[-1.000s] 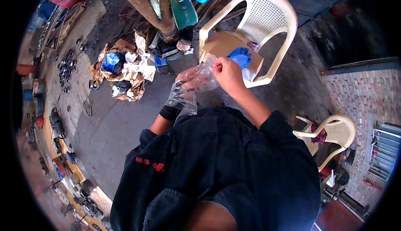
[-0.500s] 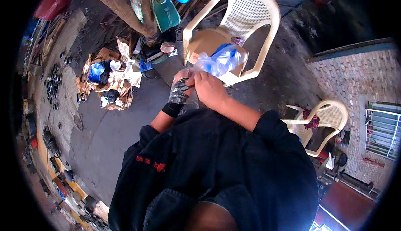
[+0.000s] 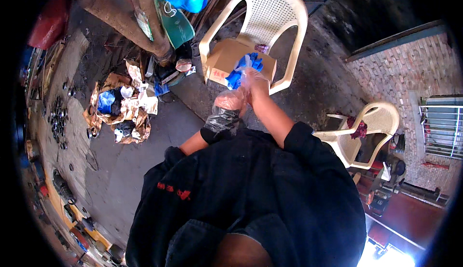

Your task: The person wipes several small metal mechanical parts with a blue cloth while they are submerged in a container of liquid. They then walk across the workshop, remove a pair of blue gloves, and put on a pair of clear disposable gloves.

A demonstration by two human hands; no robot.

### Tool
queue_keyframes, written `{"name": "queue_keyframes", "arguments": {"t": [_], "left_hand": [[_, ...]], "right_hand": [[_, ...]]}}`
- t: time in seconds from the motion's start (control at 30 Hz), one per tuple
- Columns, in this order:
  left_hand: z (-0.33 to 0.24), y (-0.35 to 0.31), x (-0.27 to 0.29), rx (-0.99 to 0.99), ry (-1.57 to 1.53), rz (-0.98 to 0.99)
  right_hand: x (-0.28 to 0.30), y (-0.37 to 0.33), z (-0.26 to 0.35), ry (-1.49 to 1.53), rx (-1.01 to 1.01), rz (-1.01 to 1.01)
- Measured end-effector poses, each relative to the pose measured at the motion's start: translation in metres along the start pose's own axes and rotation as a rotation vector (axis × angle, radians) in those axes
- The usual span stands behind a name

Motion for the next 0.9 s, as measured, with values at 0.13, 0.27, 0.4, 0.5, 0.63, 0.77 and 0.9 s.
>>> {"name": "queue_keyframes", "arguments": {"t": [0.13,0.27,0.4,0.5,0.63,0.77,0.9], "left_hand": [[0.003,0.019,0.01,0.052,0.004,0.018],[-0.009,0.027,0.022,0.0,0.045,0.02],[-0.032,0.015,0.041,-0.315,-0.23,-0.07],[-0.031,0.013,0.032,-0.233,-0.205,0.088],[-0.029,0.017,0.037,-0.194,-0.431,0.402],[-0.044,0.013,0.039,-0.307,-0.544,0.265],[-0.025,0.012,0.029,-0.004,-0.603,0.181]], "right_hand": [[-0.002,0.0,0.007,0.208,-0.053,-0.009],[-0.011,0.008,0.015,0.213,-0.033,0.197],[-0.014,0.005,0.02,0.198,-0.085,0.218],[-0.017,0.004,0.023,0.371,-0.138,0.375],[-0.025,-0.005,0.032,0.398,-0.072,0.679],[-0.037,-0.007,0.036,0.401,-0.078,0.52],[-0.034,0.029,0.057,0.63,0.087,0.32]]}}
Point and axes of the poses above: each hand's wrist, its own y-axis towards the middle knuckle, its own x-axis out of the back of the hand, z = x × y, the point moved 4 cm from there along y, towards the middle knuckle, and after that the axes turned 10 degrees about x, right-handed, at the moved point
